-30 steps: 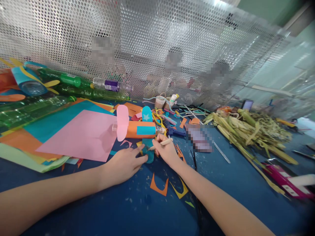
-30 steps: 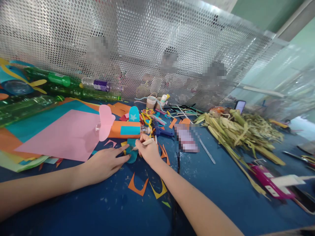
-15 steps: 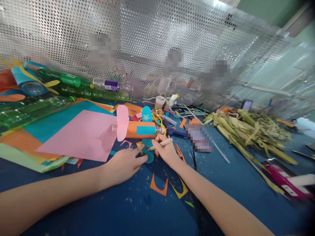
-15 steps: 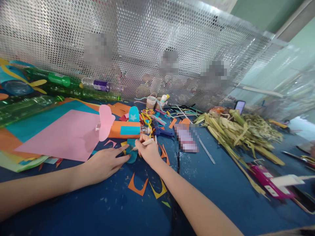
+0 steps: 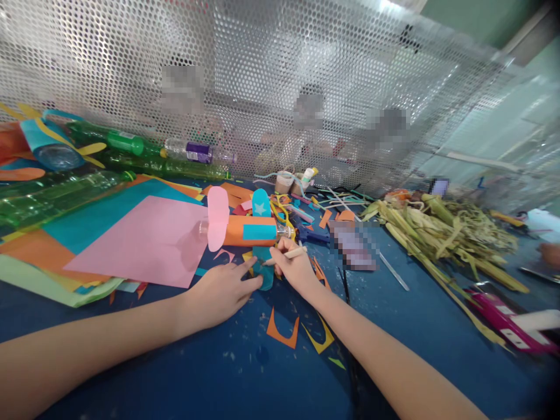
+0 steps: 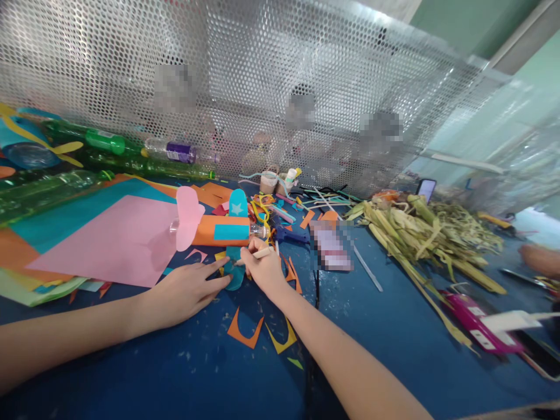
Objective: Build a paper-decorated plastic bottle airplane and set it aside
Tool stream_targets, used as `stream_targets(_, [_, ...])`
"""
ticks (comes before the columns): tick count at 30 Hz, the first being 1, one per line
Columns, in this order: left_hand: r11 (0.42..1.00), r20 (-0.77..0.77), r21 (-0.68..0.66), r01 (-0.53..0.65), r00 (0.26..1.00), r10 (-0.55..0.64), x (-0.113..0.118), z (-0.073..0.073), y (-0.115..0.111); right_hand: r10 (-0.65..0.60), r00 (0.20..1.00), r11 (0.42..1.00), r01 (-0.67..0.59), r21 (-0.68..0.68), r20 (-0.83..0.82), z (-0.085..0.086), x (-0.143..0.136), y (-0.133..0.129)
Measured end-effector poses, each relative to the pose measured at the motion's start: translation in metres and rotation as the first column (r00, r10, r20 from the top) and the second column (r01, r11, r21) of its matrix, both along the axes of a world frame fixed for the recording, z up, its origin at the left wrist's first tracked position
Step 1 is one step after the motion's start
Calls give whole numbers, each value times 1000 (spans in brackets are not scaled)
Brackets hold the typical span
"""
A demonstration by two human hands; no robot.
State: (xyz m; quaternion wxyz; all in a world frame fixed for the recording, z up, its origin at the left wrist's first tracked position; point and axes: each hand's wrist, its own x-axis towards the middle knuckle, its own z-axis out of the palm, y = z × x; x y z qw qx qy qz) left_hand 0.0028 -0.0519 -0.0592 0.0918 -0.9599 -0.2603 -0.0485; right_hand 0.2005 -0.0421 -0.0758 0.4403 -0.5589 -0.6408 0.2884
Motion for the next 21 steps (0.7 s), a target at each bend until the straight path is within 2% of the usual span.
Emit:
stream_targets(13, [1000, 23, -12, 8, 1000, -8, -1, -3, 0, -16, 1000, 1000, 17, 5, -16, 1, 0, 0])
stream_targets(21, [1000, 60, -13, 19, 998, -18, -2, -6, 1, -5, 1000, 999, 5, -38, -11, 2, -1, -2])
